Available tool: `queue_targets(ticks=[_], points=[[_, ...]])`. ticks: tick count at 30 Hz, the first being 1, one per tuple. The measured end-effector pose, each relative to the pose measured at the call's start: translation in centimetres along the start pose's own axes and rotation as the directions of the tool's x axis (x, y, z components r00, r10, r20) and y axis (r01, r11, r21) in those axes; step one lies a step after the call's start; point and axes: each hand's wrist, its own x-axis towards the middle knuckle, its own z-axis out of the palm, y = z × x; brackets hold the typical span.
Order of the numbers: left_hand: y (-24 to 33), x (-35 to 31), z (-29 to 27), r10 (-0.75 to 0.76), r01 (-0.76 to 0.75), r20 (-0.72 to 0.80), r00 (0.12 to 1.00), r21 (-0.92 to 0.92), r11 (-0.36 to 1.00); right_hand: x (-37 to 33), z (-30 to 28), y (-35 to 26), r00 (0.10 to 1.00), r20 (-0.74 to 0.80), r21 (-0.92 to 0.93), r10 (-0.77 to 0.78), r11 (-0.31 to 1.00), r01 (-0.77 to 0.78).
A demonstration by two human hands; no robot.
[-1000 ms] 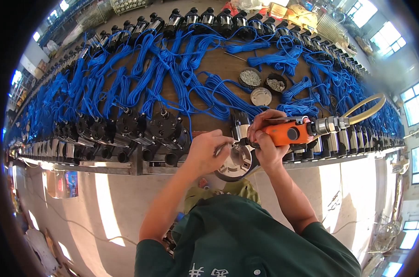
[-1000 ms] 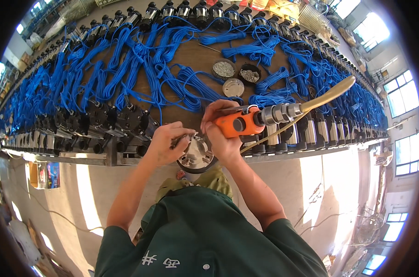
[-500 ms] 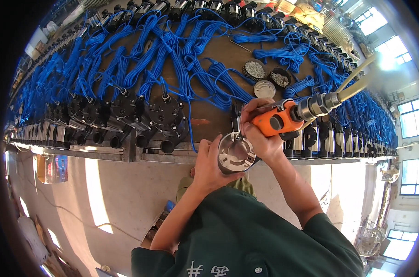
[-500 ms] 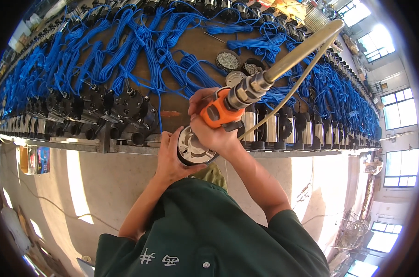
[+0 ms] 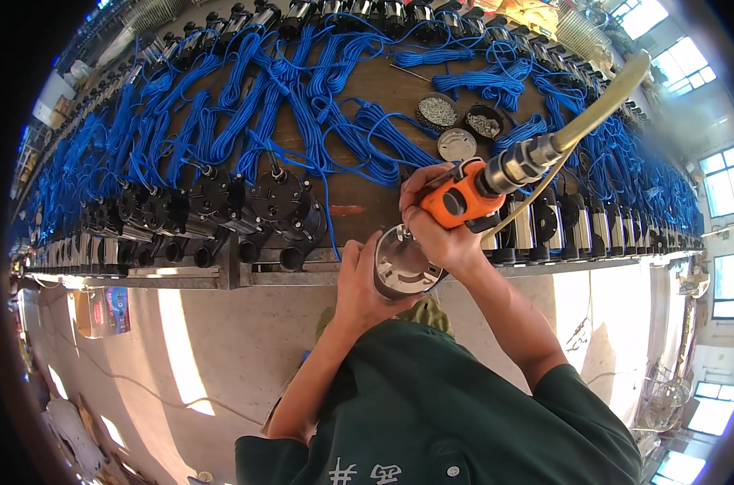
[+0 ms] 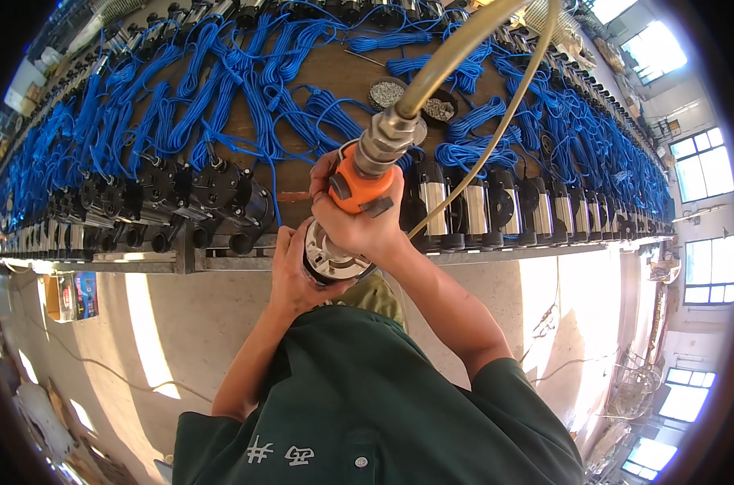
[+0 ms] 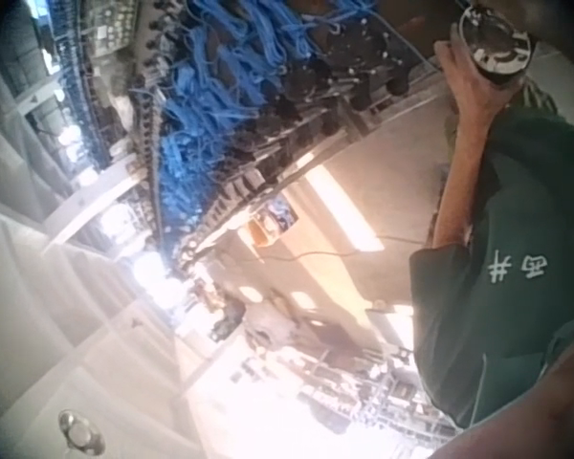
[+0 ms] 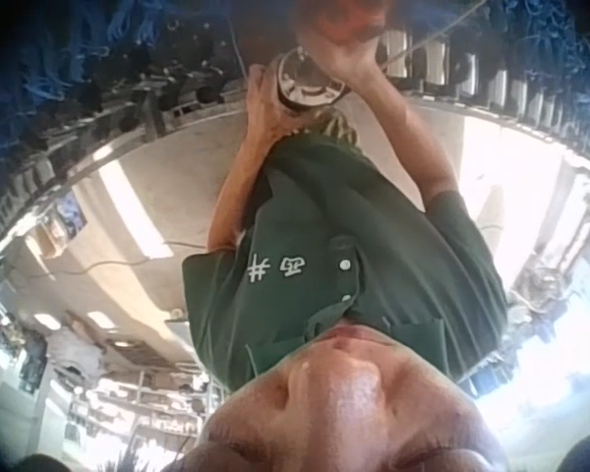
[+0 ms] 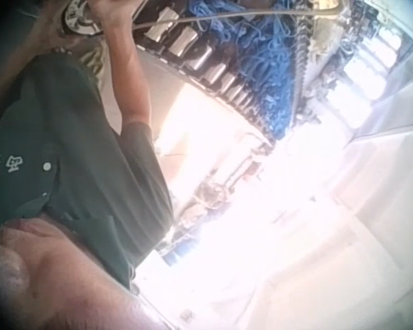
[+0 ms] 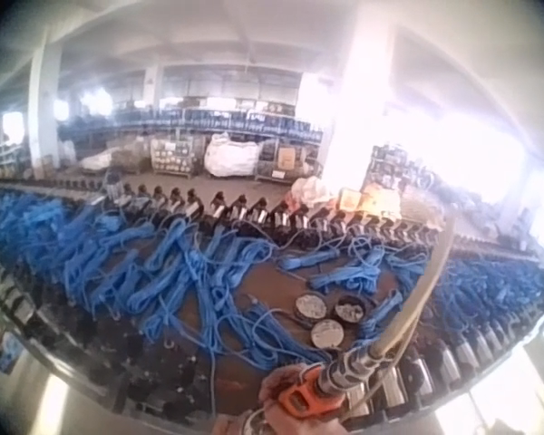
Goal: The person is assembling components onto industrial pumps by hand and using an air-powered screwdriver, placing rubber seals, metal plates, and small screws onto the pump housing.
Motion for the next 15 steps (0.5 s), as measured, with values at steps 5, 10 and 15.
queue_targets(ticks=[5, 10, 15], points=[[0.3, -1.5, -1.8, -0.363, 0.344, 0.019, 0.932, -0.373, 0.862, 0.2, -0.1, -1.8, 0.998, -0.023, -0.029, -0.059, 0.998, 0.058], [0.9, -3.0, -3.5, -0.748, 0.51, 0.269, 0.607, -0.854, 0.106, -1.7, 0.2, -4.8, 0.995, -0.082, 0.25, -0.063, 0.965, 0.082], [3.4, -2.8, -4.5, -0.597, 0.421, 0.446, 0.667, -0.886, -0.192, -3.8, 2.2, -6.8, 0.988, -0.13, 0.503, -0.088, 0.852, 0.142]])
